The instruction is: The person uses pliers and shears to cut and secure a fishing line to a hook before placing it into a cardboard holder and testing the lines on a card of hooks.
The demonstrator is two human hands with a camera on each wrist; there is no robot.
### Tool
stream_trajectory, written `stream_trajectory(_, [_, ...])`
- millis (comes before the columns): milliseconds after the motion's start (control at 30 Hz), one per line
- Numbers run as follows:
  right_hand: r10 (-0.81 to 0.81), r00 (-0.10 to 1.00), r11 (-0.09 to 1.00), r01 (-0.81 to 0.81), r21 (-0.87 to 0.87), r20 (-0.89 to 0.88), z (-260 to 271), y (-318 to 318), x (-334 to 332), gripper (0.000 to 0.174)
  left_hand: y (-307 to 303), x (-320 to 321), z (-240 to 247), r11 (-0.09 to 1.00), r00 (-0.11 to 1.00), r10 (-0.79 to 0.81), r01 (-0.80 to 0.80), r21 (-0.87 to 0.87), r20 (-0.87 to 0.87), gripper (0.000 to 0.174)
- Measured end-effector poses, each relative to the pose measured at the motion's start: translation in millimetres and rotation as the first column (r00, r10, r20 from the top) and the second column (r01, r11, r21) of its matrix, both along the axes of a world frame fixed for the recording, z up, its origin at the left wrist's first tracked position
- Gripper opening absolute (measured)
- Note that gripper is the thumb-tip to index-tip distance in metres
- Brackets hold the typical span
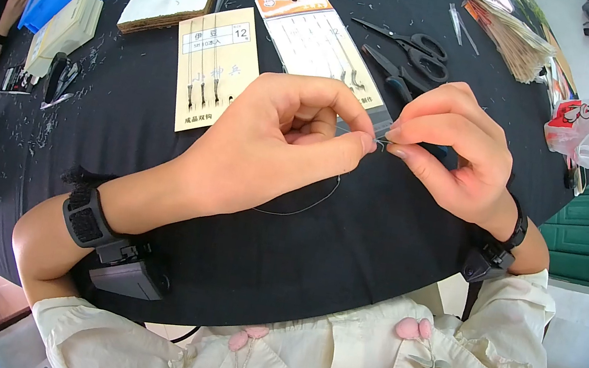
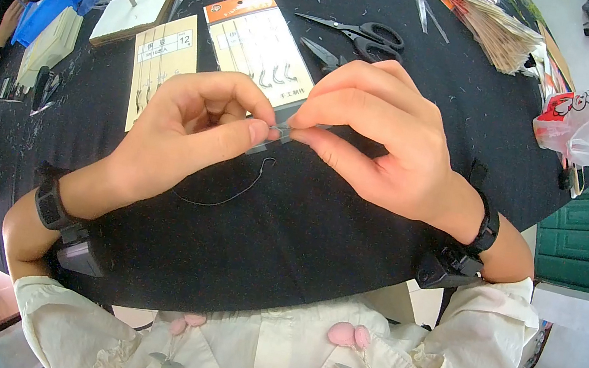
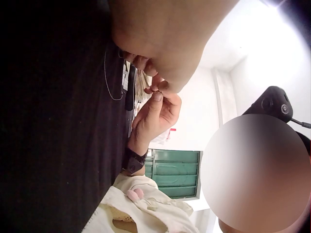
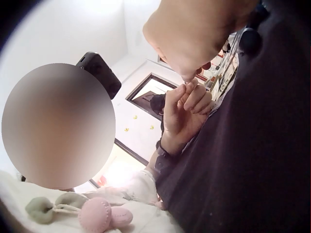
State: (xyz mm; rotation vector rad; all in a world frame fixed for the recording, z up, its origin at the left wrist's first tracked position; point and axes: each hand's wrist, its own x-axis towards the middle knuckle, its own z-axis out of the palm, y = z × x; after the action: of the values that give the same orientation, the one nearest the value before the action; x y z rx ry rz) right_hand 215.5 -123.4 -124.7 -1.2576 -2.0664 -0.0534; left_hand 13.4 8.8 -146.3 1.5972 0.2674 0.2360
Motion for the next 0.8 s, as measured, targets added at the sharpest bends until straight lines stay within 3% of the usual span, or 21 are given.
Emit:
stream_trajectory(100, [0.015, 1.000, 1.000, -0.015, -0.025, -0.013, 0, 0, 2, 0.021, 2, -1, 5, 1.000, 0.999, -0.025, 0.025, -0.002, -0.027, 0.012])
stream_trajectory(167, [-0.031, 0.993, 0.999, 0.027, -0.036, -0.113, 2, 2, 5, 0.017, 3, -1, 6, 0.999, 0.998, -0.037, 0.037, -0.003, -0.049, 0.012])
stream_trajectory(200, [-0.105, 0.957, 0.994, 0.104, -0.016, -0.271, 1, 6, 12, 0.014, 3, -1, 7, 1.000, 0.998, -0.006, 0.007, 0.024, -0.059, 0.011])
stream_trajectory(267, [-0.359, 0.901, 0.926, 0.376, 0.028, -0.242, 5, 14, 43, 0.017, 2, 0, 4, 0.999, 0.998, 0.024, -0.021, 0.049, -0.063, 0.010])
stream_trajectory(300, [-0.360, 0.902, 0.926, 0.377, 0.029, -0.238, 6, 15, 56, 0.017, 1, 1, 1, 0.997, 0.997, 0.071, -0.070, 0.032, -0.020, 0.010])
stream_trajectory(367, [-0.458, 0.872, 0.887, 0.459, 0.037, 0.173, 3, 17, 73, 0.022, 0, 2, -3, 0.993, 0.993, 0.119, -0.120, 0.016, 0.023, 0.009])
stream_trajectory(467, [-0.456, 0.835, 0.863, 0.499, -0.075, 0.309, -5, 18, 73, 0.028, 0, 2, -3, 0.989, 0.989, 0.147, -0.148, 0.017, 0.029, 0.010])
stream_trajectory(633, [-0.494, 0.841, 0.825, 0.534, -0.187, 0.221, -9, 20, 76, 0.030, 1, 2, -2, 0.988, 0.989, 0.151, -0.151, 0.023, 0.008, 0.011])
stream_trajectory(800, [-0.486, 0.820, 0.800, 0.557, -0.224, 0.303, -5, 19, 79, 0.029, 0, 3, -6, 0.987, 0.986, 0.159, -0.159, -0.024, 0.041, 0.012])
